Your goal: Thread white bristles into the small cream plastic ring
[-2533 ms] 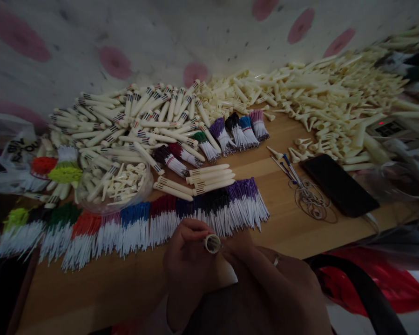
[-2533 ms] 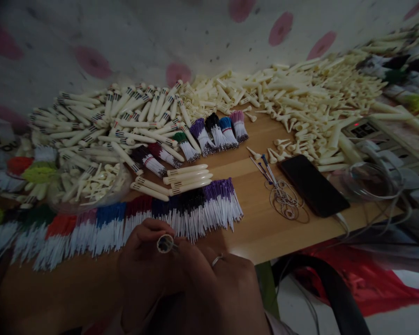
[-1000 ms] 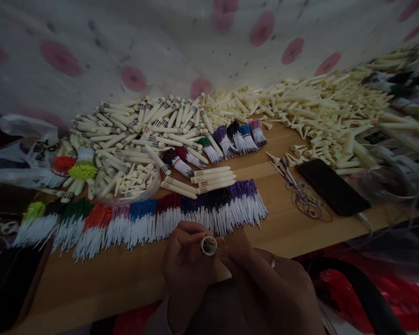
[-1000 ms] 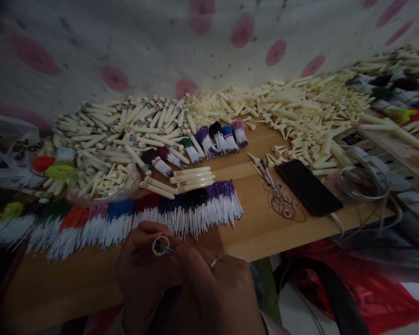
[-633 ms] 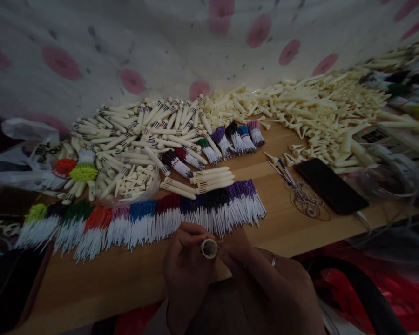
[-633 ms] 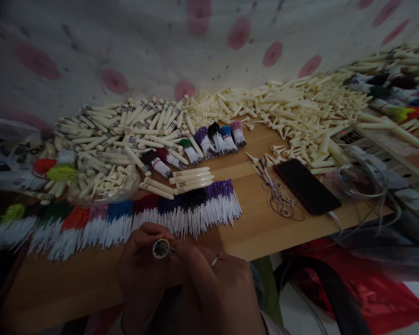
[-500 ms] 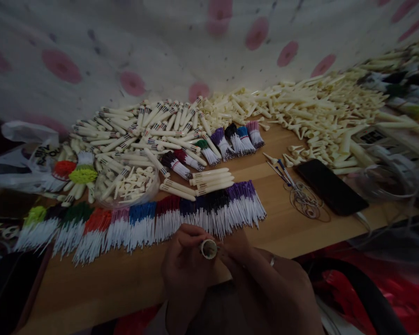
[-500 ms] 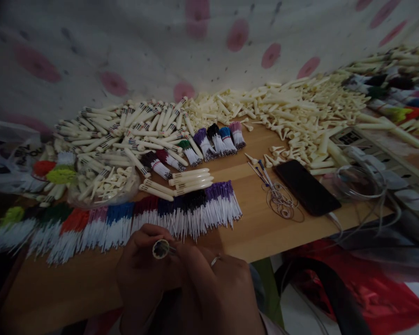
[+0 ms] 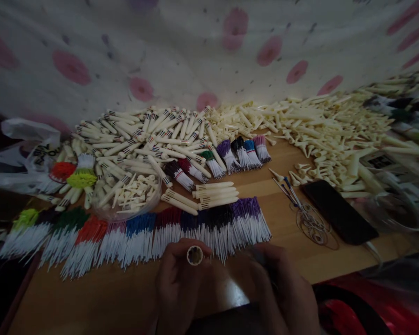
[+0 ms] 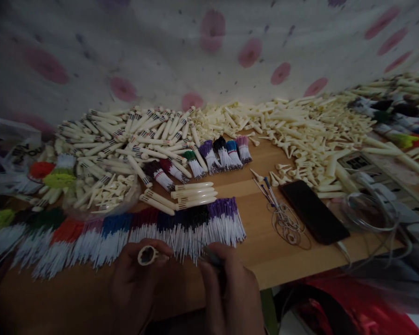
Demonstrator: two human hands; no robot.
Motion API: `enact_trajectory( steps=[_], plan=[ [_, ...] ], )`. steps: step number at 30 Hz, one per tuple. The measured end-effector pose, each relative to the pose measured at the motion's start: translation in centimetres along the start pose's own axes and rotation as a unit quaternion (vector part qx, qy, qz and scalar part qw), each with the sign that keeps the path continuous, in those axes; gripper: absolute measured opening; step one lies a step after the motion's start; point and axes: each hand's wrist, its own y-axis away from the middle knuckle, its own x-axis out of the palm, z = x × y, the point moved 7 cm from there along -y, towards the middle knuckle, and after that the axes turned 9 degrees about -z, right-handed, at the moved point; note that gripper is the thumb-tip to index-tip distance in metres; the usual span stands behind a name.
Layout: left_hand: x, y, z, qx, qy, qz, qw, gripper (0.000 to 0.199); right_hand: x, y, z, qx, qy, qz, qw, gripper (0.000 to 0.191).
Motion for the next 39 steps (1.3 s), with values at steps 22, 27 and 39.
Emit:
enact_trajectory(
  steps=[22, 27, 39],
  plan=[
    [-0.4, 0.2, 2.3, -0.06, -0.082, 0.027, 0.994, 0.009, -2.3, -4.1, -12.9, 0.173, 0.194, -0.001, 0.966, 0.043],
    [-1.0, 0.9, 3.7, -0.109, -0.07, 0.008, 0.991, 0.019, -2.1, -4.4, -13.2, 0.149, 0.2, -0.001, 0.969, 0.045],
    [-1.5, 2.6, 3.8, -0.163, -0.08, -0.049, 0.982, 0.025, -1.7, -3.9, -13.4, 0.105, 0.206, -0.013, 0.973, 0.051]
  ],
)
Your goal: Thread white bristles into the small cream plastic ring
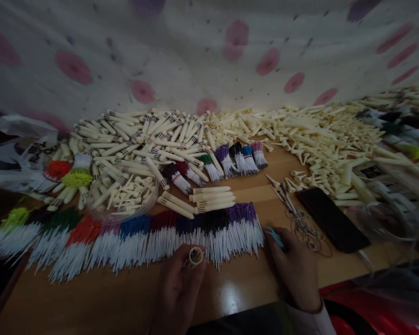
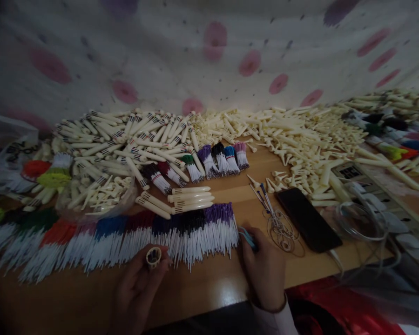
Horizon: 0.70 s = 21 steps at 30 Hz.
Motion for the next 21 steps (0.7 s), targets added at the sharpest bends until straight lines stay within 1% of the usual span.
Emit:
enact_trajectory(
  steps=[1, 4, 6, 8, 11, 15, 19, 21],
  plan=[
    [0.1, 0.2, -0.2, 0.001, 0.01, 0.0, 1.0, 0.025, 0.0, 0.1, 0.0, 0.0, -0.002, -0.005, 1.0, 0.052],
    [0.9, 1.0, -1.4, 0.035, 0.05, 0.045, 0.997, 0.024, -0.1, 0.4, -0.2, 0.005, -0.015, -0.016, 1.0, 0.052],
    [1.0, 1.4, -1.9, 0.043, 0.055, 0.049, 0.996, 0.024, -0.1, 0.5, -0.2, -0.005, -0.016, -0.016, 1.0, 0.051],
    [0.8, 1.7, -1.7, 0.03, 0.037, 0.038, 0.998, 0.024, 0.0, 0.5, -0.1, -0.017, -0.013, -0.014, 1.0, 0.048],
    [0.8, 2.0, -1.1, 0.006, 0.018, 0.039, 0.999, 0.028, 0.2, 0.5, -0.2, -0.024, -0.003, -0.009, 1.0, 0.045],
    [0.8, 2.1, -0.3, -0.028, 0.022, 0.032, 0.999, 0.033, 0.2, 0.4, 0.0, -0.034, 0.008, -0.012, 0.999, 0.045],
    [1.4, 2.1, -0.4, -0.02, 0.021, 0.057, 0.998, 0.034, 0.2, 0.4, 0.1, -0.03, 0.011, -0.009, 0.999, 0.046],
    [1.6, 2.3, -0.4, -0.017, 0.022, 0.058, 0.998, 0.035, 0.1, 0.4, 0.1, -0.029, 0.007, -0.01, 0.999, 0.045]
  ],
)
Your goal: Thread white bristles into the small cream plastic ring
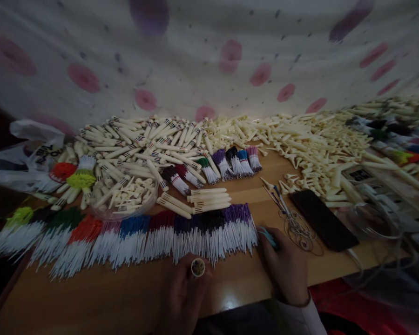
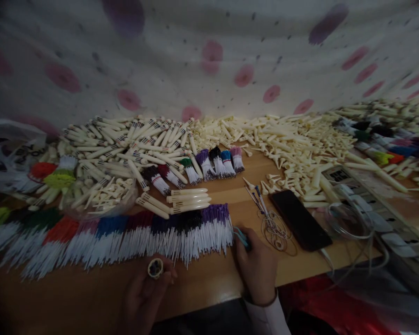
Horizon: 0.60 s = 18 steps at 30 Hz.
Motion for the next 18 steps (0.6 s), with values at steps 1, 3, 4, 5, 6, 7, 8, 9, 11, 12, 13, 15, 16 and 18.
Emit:
enact_trajectory(
  steps=[1, 3, 4, 5, 6, 7, 8, 9, 11, 12, 13, 15, 16, 18],
  plan=[
    [0.0, 0.1, 0.1, -0.003, 0.003, -0.007, 1.0, 0.036, 0.0, 0.0, 0.0, 0.0, -0.004, -0.002, 1.0, 0.044],
    [-0.1, 0.2, 0.3, -0.006, 0.012, -0.028, 1.0, 0.036, -0.1, 0.0, 0.1, -0.001, -0.013, -0.003, 1.0, 0.042],
    [-0.2, 0.3, 0.3, -0.003, 0.016, -0.036, 0.999, 0.035, -0.1, 0.0, 0.1, -0.002, -0.016, -0.001, 1.0, 0.042],
    [-0.1, 0.4, 0.1, 0.006, 0.02, -0.04, 0.999, 0.034, 0.0, 0.0, 0.1, -0.002, -0.017, 0.001, 1.0, 0.041],
    [-0.1, 0.5, -0.1, 0.019, 0.024, -0.038, 0.999, 0.034, 0.0, 0.0, 0.1, 0.0, -0.016, 0.002, 1.0, 0.041],
    [0.0, 0.5, -0.3, 0.036, 0.028, -0.031, 0.998, 0.033, 0.0, 0.0, 0.1, 0.001, -0.015, 0.004, 1.0, 0.042],
    [0.1, 0.6, -0.6, 0.052, 0.03, -0.024, 0.998, 0.033, 0.0, 0.0, 0.1, 0.002, -0.016, 0.006, 1.0, 0.042],
    [0.1, 0.7, -0.8, 0.067, 0.031, -0.019, 0.997, 0.033, 0.1, 0.0, 0.0, 0.003, -0.015, 0.009, 1.0, 0.043],
    [-0.1, 0.8, -0.8, 0.088, 0.029, -0.015, 0.996, 0.033, 0.2, 0.0, -0.1, 0.006, -0.011, 0.018, 1.0, 0.044],
    [-0.2, 0.9, -0.7, 0.091, 0.025, -0.017, 0.995, 0.033, 0.3, 0.1, -0.2, 0.007, -0.009, 0.022, 1.0, 0.044],
    [-0.4, 0.9, -0.4, 0.089, 0.019, -0.022, 0.996, 0.034, 0.4, 0.1, -0.3, 0.007, -0.007, 0.025, 1.0, 0.044],
    [-0.7, 1.1, 0.4, 0.074, 0.005, -0.036, 0.997, 0.037, 0.5, 0.2, -0.4, 0.007, -0.005, 0.026, 1.0, 0.045],
    [-0.9, 1.2, 0.8, 0.063, -0.002, -0.047, 0.997, 0.039, 0.5, 0.2, -0.4, 0.005, -0.005, 0.025, 1.0, 0.045],
    [-1.1, 1.4, 1.6, 0.042, -0.012, -0.067, 0.997, 0.044, 0.6, 0.3, -0.4, 0.002, -0.005, 0.025, 1.0, 0.045]
  ],
)
